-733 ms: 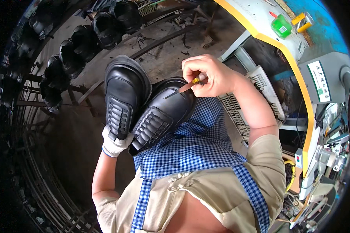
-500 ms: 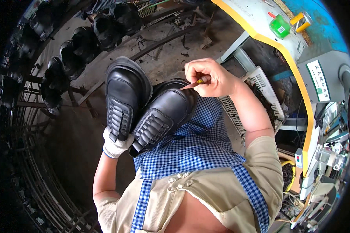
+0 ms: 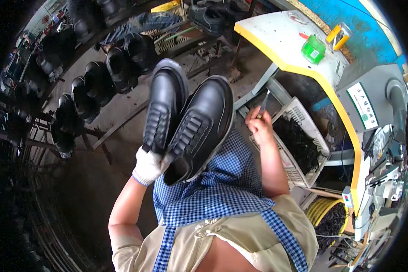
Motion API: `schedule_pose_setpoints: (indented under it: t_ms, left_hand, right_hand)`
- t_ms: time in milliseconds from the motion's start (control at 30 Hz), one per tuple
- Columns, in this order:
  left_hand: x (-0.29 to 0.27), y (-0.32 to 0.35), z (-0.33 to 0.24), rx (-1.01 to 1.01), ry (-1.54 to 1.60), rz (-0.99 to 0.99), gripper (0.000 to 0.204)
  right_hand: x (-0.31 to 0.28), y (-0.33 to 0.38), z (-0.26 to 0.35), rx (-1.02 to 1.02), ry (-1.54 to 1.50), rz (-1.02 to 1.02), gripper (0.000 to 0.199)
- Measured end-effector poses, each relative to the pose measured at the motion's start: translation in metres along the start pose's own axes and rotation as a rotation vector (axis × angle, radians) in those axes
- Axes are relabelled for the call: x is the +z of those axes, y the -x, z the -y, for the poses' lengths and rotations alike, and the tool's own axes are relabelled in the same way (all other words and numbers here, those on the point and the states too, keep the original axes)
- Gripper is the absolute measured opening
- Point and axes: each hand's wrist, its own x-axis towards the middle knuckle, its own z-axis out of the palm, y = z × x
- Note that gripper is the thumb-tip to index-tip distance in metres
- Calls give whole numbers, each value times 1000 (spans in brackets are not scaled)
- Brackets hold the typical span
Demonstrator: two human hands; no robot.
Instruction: The person picks up black shoes from a metal rack and uses a small knife to scrape and clean the soles and edges. They handle the shoes one by one, rotating them to access different areas, and then place them back on the rack.
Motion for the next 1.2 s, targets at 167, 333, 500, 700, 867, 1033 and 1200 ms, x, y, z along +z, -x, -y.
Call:
schedule_pose_setpoints:
  t_ms: [167,333,500,700,867,1033,1200]
  left_hand:
    - [11,-113,-25,-269,-28,154,41]
    - [47,-234,24,-417,66,-37,56]
    - [46,-359,61,-137,-468,170,49]
    - [42,-440,124,-552,-369,23,49]
    - [37,-437,107,-547,-515,90,46]
    - [18,-446,26,-221,-739,32,40]
    - [70,-475,17,165,-377,-115,37]
  right_hand:
    - [-10,12,-40,182,308,-176,12]
    - [-24,1,-57,121,315,-123,7]
    - [-64,-3,-82,159,401,-153,6]
    - [-60,-24,-78,235,294,-181,8]
    - [-68,-46,-82,219,350,-233,8]
    - [-46,-50,-86,122,743,-178,8]
    - [13,-29,-112,-36,719,47,16]
